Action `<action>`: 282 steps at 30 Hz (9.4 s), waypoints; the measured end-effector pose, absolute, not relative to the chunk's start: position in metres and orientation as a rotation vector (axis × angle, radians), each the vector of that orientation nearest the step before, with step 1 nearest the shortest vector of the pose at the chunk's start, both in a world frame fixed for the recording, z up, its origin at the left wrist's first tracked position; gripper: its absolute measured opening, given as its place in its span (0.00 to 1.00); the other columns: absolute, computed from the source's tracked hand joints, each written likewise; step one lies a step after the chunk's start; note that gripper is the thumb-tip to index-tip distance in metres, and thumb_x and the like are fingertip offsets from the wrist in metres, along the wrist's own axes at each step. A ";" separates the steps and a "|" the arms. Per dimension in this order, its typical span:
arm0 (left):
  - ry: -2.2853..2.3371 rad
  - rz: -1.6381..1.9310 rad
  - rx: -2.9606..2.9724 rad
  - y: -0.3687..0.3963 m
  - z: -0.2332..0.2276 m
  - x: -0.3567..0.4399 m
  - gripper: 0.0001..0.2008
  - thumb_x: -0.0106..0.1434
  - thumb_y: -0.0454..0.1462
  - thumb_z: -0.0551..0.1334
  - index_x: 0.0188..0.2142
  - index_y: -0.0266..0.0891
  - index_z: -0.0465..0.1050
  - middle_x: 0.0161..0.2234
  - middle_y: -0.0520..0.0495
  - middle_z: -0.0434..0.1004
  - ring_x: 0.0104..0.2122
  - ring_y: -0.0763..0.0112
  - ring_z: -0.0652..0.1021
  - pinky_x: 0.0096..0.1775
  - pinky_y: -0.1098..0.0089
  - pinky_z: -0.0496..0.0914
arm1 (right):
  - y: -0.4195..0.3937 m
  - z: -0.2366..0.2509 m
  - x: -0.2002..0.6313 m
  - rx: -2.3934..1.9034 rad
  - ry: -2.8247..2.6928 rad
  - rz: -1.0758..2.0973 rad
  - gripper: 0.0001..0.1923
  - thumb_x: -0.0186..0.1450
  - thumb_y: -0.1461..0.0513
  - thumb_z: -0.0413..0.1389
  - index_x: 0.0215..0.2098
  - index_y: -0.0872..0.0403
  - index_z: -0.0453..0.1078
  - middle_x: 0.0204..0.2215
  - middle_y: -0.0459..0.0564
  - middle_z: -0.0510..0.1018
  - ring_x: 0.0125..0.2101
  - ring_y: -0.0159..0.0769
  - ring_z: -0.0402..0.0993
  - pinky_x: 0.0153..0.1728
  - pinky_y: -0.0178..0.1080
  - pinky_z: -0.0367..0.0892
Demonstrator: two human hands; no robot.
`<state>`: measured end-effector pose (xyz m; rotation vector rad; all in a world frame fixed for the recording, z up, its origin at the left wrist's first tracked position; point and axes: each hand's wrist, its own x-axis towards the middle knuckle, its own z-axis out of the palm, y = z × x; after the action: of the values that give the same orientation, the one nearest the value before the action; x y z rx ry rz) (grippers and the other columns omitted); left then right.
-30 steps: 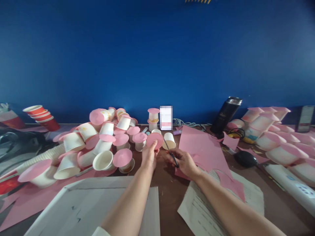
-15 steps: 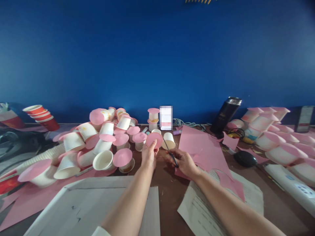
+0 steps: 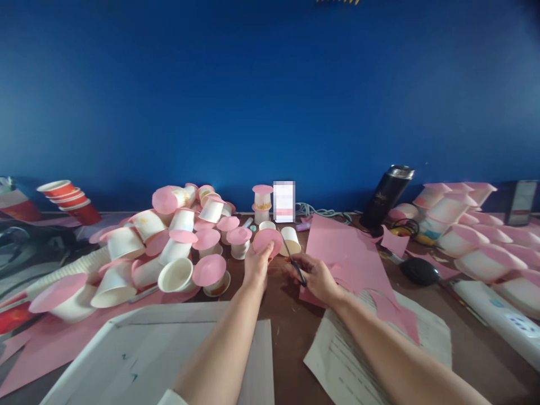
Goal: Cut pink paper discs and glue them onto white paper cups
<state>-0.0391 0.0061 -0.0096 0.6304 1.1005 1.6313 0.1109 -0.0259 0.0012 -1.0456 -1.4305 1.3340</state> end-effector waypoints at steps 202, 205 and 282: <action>0.880 1.614 0.461 -0.001 0.005 -0.037 0.20 0.41 0.38 0.76 0.32 0.36 0.71 0.28 0.54 0.73 0.25 0.81 0.71 0.28 0.77 0.66 | -0.020 0.000 0.112 -1.004 -1.207 1.401 0.23 0.50 0.49 0.68 0.36 0.55 0.74 0.18 0.41 0.69 0.19 0.28 0.64 0.24 0.36 0.62; 0.872 1.607 0.470 -0.001 0.004 -0.038 0.20 0.42 0.38 0.75 0.33 0.37 0.71 0.28 0.54 0.73 0.25 0.82 0.71 0.29 0.78 0.66 | -0.024 0.006 0.112 -1.001 -1.220 1.428 0.24 0.50 0.48 0.68 0.36 0.56 0.74 0.19 0.42 0.70 0.20 0.28 0.65 0.24 0.35 0.60; 0.917 1.575 0.536 -0.003 0.006 -0.037 0.21 0.41 0.40 0.75 0.34 0.37 0.73 0.28 0.53 0.72 0.24 0.83 0.68 0.29 0.77 0.63 | -0.026 0.010 0.114 -0.963 -1.255 1.407 0.20 0.53 0.50 0.67 0.36 0.55 0.75 0.20 0.42 0.69 0.20 0.27 0.63 0.24 0.34 0.60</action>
<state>-0.0366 -0.0032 0.0058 0.5362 0.9167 1.5749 0.1143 -0.0259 0.0097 -0.9632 -1.2554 1.4073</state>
